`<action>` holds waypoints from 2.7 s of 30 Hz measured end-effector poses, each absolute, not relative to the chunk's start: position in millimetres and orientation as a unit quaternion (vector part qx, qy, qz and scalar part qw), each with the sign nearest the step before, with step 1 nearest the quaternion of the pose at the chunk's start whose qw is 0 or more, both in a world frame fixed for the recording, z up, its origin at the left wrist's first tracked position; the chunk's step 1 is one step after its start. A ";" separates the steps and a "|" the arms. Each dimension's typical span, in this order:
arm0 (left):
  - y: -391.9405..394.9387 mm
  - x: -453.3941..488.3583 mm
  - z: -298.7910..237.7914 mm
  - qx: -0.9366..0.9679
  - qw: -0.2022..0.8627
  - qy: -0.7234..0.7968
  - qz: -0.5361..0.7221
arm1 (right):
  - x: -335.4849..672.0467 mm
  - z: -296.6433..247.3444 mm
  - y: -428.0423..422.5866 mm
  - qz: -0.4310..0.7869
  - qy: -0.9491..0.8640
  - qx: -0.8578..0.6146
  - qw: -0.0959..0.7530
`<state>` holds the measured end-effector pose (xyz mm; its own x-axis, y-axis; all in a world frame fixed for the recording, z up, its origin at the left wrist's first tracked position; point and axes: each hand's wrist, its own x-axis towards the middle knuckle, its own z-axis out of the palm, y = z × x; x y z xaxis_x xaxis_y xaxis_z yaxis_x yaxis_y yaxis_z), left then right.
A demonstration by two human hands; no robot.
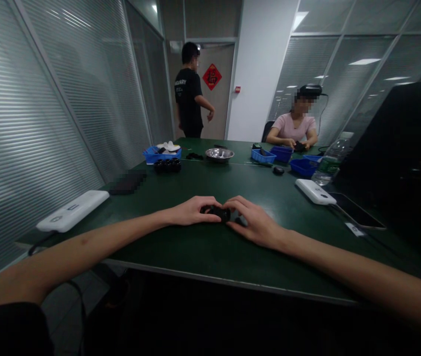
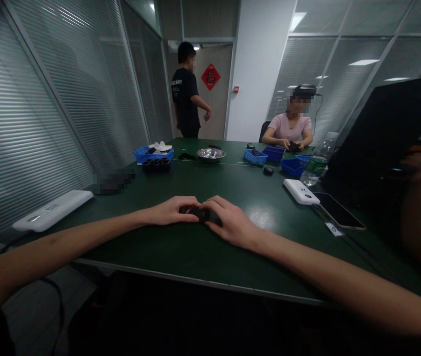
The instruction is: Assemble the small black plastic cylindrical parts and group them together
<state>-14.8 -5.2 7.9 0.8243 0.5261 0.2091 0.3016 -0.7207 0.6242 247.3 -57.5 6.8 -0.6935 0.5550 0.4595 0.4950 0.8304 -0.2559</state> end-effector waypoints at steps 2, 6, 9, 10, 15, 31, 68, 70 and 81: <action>-5.2 -15.1 7.9 0.906 0.302 0.226 0.191 | 247.4 7.4 -57.9 0.062 -0.910 -0.313 0.265; -5.6 -15.3 8.5 0.905 0.309 0.224 0.189 | 247.2 5.9 -58.0 0.077 -0.901 -0.346 0.251; -5.8 -14.8 8.8 0.906 0.305 0.221 0.194 | 246.0 5.5 -58.1 0.060 -0.912 -0.312 0.260; -5.7 -14.6 8.6 0.907 0.303 0.219 0.195 | 245.7 5.7 -58.2 0.052 -0.916 -0.298 0.263; -5.0 -14.1 7.0 0.905 0.306 0.218 0.200 | 246.5 6.6 -58.2 0.061 -0.909 -0.319 0.260; -5.1 -15.1 7.3 0.901 0.315 0.225 0.194 | 247.2 4.9 -57.4 0.080 -0.899 -0.346 0.255; -3.6 -14.6 5.6 0.904 0.309 0.218 0.200 | 246.9 4.2 -57.0 0.062 -0.901 -0.346 0.255; -4.2 -14.0 6.2 0.903 0.309 0.221 0.200 | 247.0 4.6 -57.0 0.059 -0.907 -0.330 0.256; -3.6 -14.5 5.5 0.905 0.306 0.218 0.199 | 247.1 6.5 -57.7 0.066 -0.899 -0.349 0.254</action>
<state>-14.5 -3.6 5.5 0.8256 0.5161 0.2279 0.2724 -0.7183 0.6402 247.1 -57.7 6.5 -0.6268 0.6615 0.4118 0.5946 0.7476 -0.2959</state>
